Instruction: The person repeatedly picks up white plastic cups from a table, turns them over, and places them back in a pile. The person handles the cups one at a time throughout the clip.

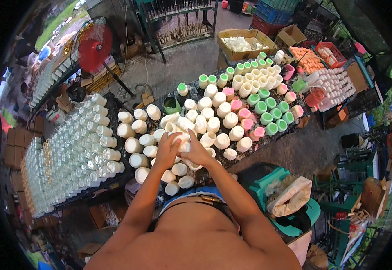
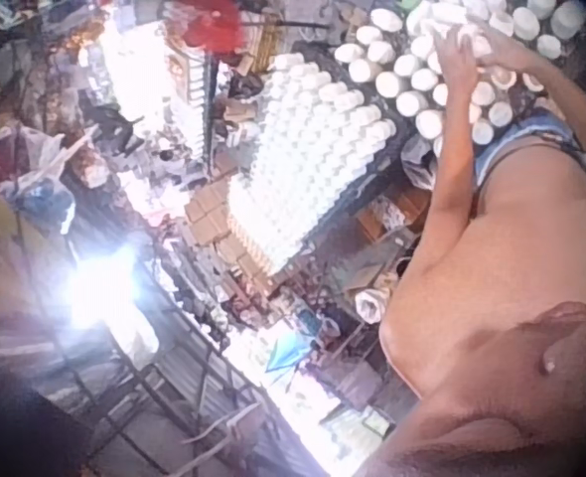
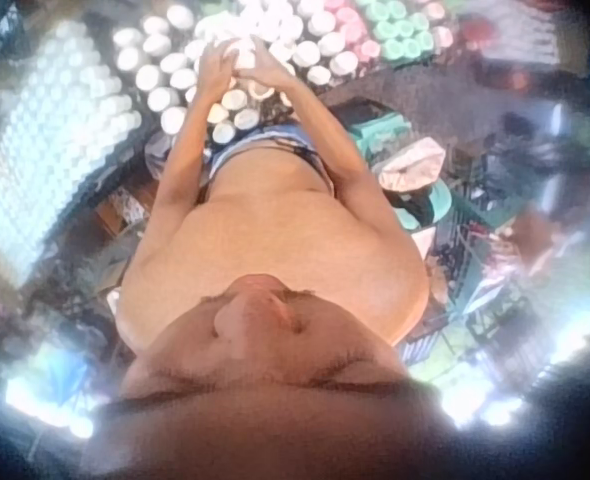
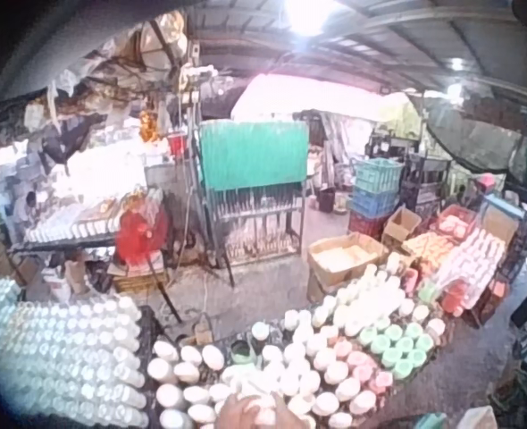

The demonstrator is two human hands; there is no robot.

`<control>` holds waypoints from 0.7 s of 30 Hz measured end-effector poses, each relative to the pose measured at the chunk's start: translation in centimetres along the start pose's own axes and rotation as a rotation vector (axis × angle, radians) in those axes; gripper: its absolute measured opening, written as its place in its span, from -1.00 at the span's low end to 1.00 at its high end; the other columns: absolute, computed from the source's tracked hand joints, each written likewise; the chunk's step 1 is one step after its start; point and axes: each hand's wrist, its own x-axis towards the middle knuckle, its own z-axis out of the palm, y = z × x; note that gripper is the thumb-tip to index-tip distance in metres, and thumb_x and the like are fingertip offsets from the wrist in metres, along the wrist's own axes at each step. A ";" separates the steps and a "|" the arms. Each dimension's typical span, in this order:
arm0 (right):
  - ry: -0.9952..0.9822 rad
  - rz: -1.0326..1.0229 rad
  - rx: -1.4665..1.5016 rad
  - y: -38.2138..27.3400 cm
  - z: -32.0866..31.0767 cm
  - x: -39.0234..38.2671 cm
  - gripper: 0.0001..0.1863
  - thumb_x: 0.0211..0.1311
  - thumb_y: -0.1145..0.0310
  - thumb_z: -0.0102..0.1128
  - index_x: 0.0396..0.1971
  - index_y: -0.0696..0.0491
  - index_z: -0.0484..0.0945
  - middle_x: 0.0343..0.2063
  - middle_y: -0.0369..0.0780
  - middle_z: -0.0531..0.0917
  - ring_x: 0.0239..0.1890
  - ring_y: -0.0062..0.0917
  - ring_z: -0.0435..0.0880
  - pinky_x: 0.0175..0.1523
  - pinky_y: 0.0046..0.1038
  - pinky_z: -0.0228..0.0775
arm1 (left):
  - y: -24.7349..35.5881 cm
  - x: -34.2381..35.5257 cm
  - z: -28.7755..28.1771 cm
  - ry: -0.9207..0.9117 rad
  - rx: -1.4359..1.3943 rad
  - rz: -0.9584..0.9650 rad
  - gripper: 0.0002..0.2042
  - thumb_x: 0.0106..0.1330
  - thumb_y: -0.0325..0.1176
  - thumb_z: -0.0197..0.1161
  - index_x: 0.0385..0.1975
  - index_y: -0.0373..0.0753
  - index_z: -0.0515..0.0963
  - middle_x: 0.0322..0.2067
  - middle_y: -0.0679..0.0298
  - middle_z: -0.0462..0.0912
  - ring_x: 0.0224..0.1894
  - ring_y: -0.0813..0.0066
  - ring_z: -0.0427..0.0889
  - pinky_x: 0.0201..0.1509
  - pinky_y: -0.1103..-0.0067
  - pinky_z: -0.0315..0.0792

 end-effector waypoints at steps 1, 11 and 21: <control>0.006 -0.015 -0.010 0.2 -0.1 0.2 0.26 -0.01 0.26 0.58 0.50 0.32 -0.19 0.41 0.14 0.20 0.47 -0.17 0.22 0.50 -0.31 0.09 | 0.0 0.2 0.1 0.029 0.013 0.008 -0.70 0.45 -0.24 0.19 0.08 -0.20 0.59 -0.19 0.02 0.49 -0.09 -0.01 0.58 0.06 0.27 0.45; -0.198 -0.081 -0.185 -0.1 -3.9 -2.8 0.13 0.00 0.05 0.57 0.41 0.35 0.12 0.26 0.21 0.44 0.31 -0.11 0.46 0.38 -0.29 0.28 | -10.4 0.7 2.1 0.154 -1.461 -0.921 -0.51 0.60 0.03 -0.06 0.32 -0.18 0.37 0.18 0.16 0.57 0.18 0.16 0.59 0.20 0.11 0.52; 0.060 -0.093 -0.471 7.6 -0.4 -10.8 -0.38 0.11 0.14 0.45 0.08 0.17 0.45 -0.14 0.08 0.63 -0.05 -0.03 0.63 0.04 -0.15 0.46 | -11.9 -3.6 -1.5 0.262 -1.622 -0.838 -0.50 0.56 0.13 -0.15 0.24 -0.06 0.46 0.18 0.24 0.58 0.19 0.21 0.54 0.15 0.23 0.44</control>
